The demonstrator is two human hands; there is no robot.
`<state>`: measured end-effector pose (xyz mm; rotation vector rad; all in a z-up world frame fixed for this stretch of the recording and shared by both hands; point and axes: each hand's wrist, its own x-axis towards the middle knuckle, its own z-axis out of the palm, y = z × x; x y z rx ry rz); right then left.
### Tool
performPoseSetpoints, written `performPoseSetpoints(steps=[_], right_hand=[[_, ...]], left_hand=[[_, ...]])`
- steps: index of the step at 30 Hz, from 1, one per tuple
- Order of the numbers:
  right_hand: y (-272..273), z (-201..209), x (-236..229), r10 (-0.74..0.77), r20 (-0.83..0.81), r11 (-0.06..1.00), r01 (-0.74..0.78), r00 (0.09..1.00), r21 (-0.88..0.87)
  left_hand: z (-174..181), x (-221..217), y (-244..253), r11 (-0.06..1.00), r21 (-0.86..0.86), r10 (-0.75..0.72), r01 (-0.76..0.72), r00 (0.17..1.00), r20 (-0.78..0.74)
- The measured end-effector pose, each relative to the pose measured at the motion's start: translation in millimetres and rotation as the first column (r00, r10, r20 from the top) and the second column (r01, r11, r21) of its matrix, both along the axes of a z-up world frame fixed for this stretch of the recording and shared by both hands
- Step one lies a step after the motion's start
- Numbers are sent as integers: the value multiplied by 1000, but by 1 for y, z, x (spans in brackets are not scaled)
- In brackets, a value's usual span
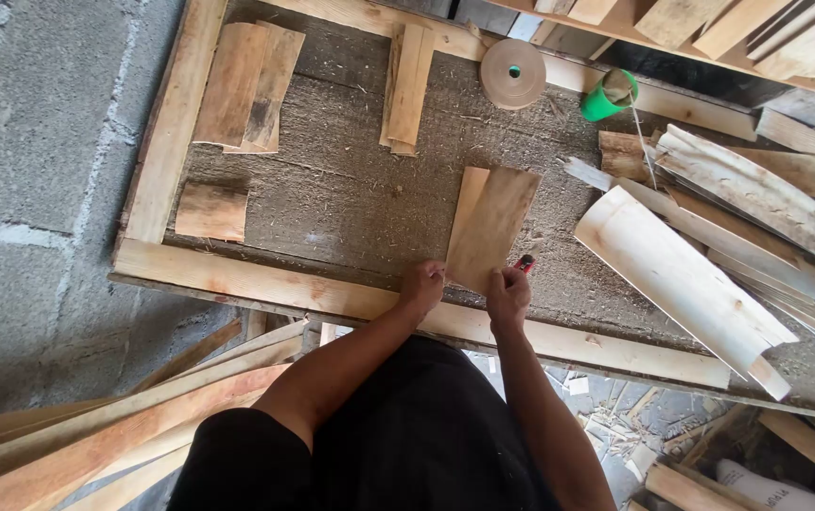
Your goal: Trim and cut small pieces of wood or bark using a utility knife on a workbench.
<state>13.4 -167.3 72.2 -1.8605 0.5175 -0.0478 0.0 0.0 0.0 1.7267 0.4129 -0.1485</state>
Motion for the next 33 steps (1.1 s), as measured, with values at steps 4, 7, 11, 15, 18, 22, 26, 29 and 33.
performPoseSetpoints(steps=[4,7,11,15,18,22,26,29,33], right_hand=[[-3,-15,3,1,17,1000,-1,1000,28],[-2,-9,2,-6,3,998,6,1000,65],[-4,-16,2,56,43,974,-64,998,218],[5,5,-1,87,96,900,-120,992,418],[6,22,1,47,139,847,-113,989,519],[-8,21,-1,53,132,826,-118,990,551],[-12,12,-7,92,123,876,-139,988,462],[-13,0,-12,95,79,885,-120,992,450],[-10,-5,-16,133,87,897,-157,987,413]], left_hand=[[-38,14,-10,977,-196,66,-88,991,-117],[-39,23,-3,826,-523,13,-212,934,-358],[-21,24,13,907,-396,21,-146,952,-304],[-31,28,30,887,-407,114,-217,958,-262],[30,31,70,748,-537,238,-390,913,-332],[42,49,147,781,-431,394,-452,892,-221],[75,76,242,683,-412,618,-602,778,-112],[91,103,316,695,-297,676,-655,736,-39],[66,139,411,728,-65,686,-683,725,62]])
